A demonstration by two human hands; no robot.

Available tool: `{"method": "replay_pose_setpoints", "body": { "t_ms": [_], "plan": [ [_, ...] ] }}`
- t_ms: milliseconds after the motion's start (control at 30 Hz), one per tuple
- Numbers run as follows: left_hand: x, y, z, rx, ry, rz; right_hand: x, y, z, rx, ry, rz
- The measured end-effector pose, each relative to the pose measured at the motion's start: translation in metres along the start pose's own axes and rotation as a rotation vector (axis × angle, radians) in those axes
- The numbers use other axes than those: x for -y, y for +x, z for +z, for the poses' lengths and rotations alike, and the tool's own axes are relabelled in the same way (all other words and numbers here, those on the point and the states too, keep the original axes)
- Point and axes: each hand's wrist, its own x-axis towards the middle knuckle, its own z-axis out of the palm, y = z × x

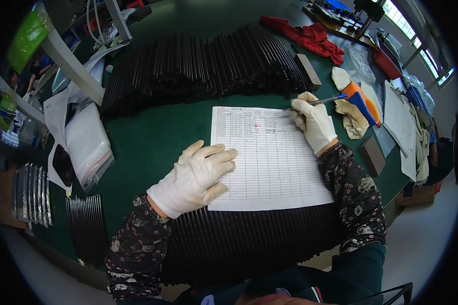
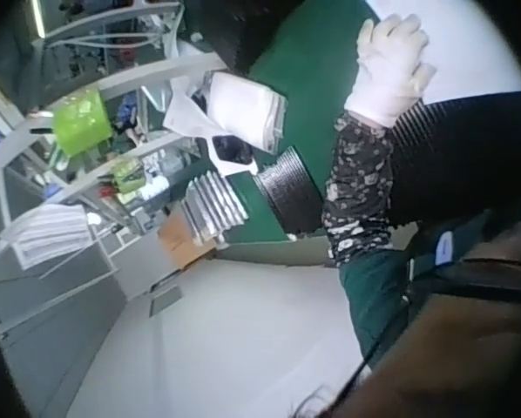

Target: The person is checking a collection of black components on a workbench and filling out a production record sheet using a pen.

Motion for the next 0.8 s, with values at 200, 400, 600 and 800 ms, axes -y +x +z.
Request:
{"method": "replay_pose_setpoints", "body": {
  "t_ms": [200, 400, 600, 800],
  "plan": [
    [-0.0006, 0.0026, -0.0019, 0.043, -0.020, -0.020, -0.0071, 0.0034, -0.0098, 0.037, 0.189, -0.056],
    [-0.0025, 0.0028, -0.0036, 0.020, 0.026, -0.013, -0.0063, 0.0039, -0.0094, 0.008, 0.216, -0.064],
    [-0.0035, 0.0024, -0.0031, 0.035, 0.011, -0.032, -0.0060, 0.0013, -0.0067, 0.001, 0.174, -0.041],
    [-0.0060, 0.0047, -0.0057, 0.080, 0.022, -0.054, -0.0066, 0.0017, -0.0077, 0.022, 0.161, -0.054]
  ]
}}
